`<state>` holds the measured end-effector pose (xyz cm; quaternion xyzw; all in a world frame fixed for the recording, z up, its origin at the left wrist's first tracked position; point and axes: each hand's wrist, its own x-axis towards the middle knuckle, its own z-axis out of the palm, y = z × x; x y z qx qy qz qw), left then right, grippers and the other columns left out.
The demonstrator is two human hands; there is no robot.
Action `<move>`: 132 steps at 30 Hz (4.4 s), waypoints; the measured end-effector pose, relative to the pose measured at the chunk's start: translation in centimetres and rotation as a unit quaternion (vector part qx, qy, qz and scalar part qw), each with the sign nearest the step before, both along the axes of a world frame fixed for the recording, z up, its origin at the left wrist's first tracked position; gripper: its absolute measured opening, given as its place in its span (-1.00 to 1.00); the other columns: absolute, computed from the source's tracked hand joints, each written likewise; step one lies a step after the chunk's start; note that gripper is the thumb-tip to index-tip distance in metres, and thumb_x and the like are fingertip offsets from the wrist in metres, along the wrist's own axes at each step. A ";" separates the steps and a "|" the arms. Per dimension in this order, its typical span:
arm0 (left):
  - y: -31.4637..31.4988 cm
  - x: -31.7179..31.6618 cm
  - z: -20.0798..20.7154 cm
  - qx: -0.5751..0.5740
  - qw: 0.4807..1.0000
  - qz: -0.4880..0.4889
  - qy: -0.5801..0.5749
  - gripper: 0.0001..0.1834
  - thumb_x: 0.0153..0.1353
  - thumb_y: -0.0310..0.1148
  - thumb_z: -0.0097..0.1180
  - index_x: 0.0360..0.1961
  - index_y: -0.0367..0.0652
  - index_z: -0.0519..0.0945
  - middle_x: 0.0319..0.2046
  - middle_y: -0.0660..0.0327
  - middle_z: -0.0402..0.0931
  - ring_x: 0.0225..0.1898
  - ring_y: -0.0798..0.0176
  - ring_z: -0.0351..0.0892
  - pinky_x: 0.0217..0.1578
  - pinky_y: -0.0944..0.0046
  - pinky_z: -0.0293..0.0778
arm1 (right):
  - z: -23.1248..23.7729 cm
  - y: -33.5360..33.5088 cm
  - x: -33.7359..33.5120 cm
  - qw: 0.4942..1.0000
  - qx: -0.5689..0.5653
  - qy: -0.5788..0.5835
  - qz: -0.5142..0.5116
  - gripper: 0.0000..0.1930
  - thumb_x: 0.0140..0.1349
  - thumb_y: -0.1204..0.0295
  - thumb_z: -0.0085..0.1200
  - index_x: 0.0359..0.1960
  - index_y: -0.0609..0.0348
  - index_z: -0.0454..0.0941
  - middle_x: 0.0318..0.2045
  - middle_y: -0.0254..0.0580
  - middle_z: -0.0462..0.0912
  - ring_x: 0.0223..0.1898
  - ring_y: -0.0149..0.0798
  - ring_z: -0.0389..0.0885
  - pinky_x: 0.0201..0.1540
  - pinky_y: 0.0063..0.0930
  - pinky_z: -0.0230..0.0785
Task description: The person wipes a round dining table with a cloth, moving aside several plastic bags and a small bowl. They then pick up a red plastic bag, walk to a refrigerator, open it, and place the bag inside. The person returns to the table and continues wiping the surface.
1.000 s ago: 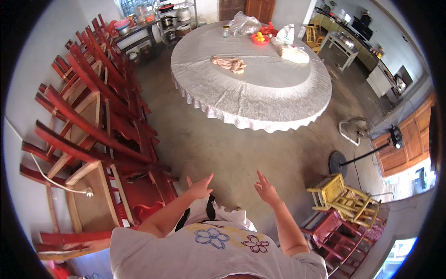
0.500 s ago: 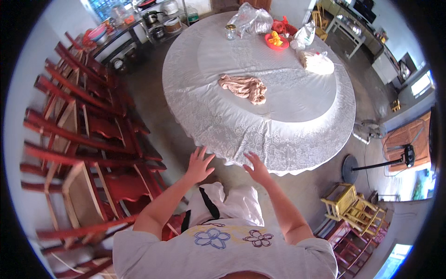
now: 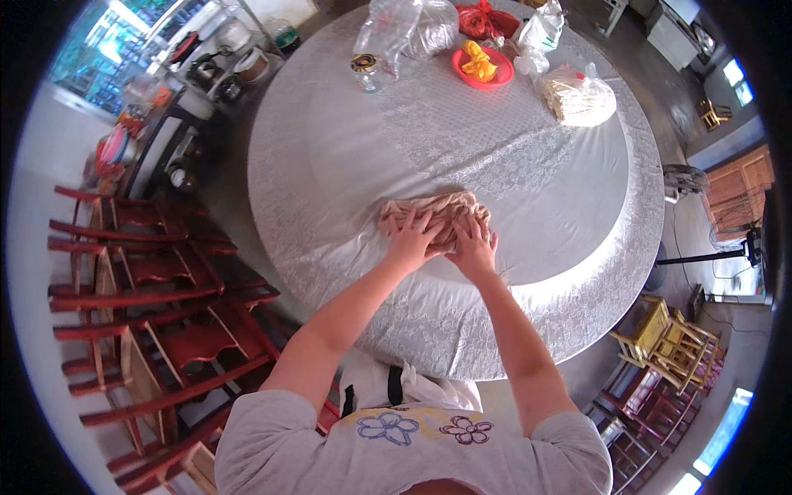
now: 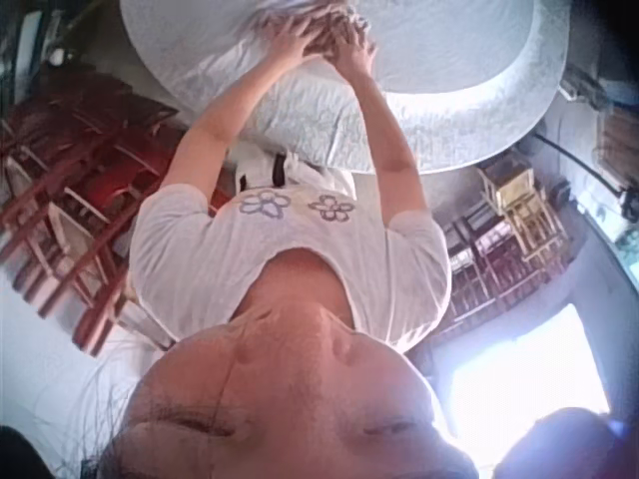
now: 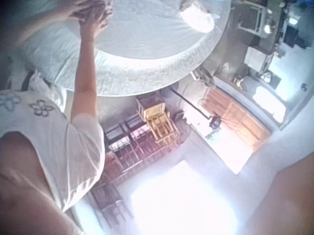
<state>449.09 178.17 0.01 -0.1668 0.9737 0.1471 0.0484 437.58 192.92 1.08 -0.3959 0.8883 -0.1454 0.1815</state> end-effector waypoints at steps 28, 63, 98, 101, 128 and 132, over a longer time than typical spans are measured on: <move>-15.6 -5.5 -3.3 0.073 0.969 -0.141 0.189 -0.60 0.21 -0.17 0.23 0.05 -0.05 0.58 -0.15 0.11 0.55 -0.04 -0.04 0.43 -0.01 -0.20 0.31 | -4.4 -8.5 -2.4 0.991 -0.093 0.097 0.002 -0.44 -0.08 0.48 0.27 0.07 -0.08 0.56 0.14 -0.16 0.43 0.17 0.05 0.33 0.22 0.11 0.12; -27.1 -3.9 6.1 0.013 0.928 -0.293 0.230 -0.57 0.17 -0.16 0.26 0.10 0.23 0.62 0.16 0.28 0.44 0.21 0.05 0.35 0.14 -0.12 0.28 | 5.0 -17.9 5.3 0.935 -0.154 0.107 -0.300 -0.52 -0.06 0.34 0.29 0.01 -0.11 0.61 -0.03 -0.14 0.51 0.10 -0.01 0.44 0.12 0.00 0.31; -53.6 1.2 -0.9 0.246 0.889 -0.378 0.075 -0.71 0.02 -0.55 0.22 -0.20 -0.01 0.68 -0.12 0.29 0.57 -0.02 0.07 0.53 0.01 0.01 0.47 | -0.3 -43.9 10.0 0.963 -0.091 -0.191 -0.169 -0.70 -0.08 0.22 0.43 -0.31 -0.05 0.64 -0.04 -0.35 0.56 -0.01 -0.13 0.56 -0.02 0.02 0.38; -51.9 -1.5 2.3 0.197 0.900 -0.355 0.158 -0.60 -0.01 -0.59 0.22 -0.11 0.03 0.63 -0.07 0.26 0.54 -0.02 0.01 0.51 0.01 -0.03 0.48 | 3.1 -46.5 1.1 0.899 -0.234 0.038 -0.369 -0.15 -0.20 0.20 0.56 0.13 0.14 0.32 0.09 0.01 0.41 0.10 0.10 0.46 0.03 -0.03 0.42; -38.7 -15.3 12.7 0.249 0.847 -0.339 0.325 -0.40 -0.14 -0.79 0.01 -0.06 -0.02 0.66 -0.06 0.20 0.50 -0.01 0.05 0.46 0.01 0.12 0.41 | 1.5 -32.7 -9.5 0.795 -0.382 0.235 -0.410 -0.25 0.09 0.14 0.36 0.33 -0.03 0.32 0.26 0.06 0.29 0.27 0.15 0.30 0.29 -0.06 0.24; -38.2 -16.8 11.7 0.274 0.844 -0.320 0.332 -0.41 -0.12 -0.80 0.01 -0.06 -0.05 0.66 -0.06 0.17 0.49 -0.01 0.02 0.47 0.00 0.10 0.43 | 2.4 -35.7 -2.0 0.793 -0.496 0.104 -0.338 -0.29 0.10 0.47 0.28 0.33 0.03 0.29 0.24 0.08 0.31 0.25 0.17 0.35 0.27 -0.05 0.27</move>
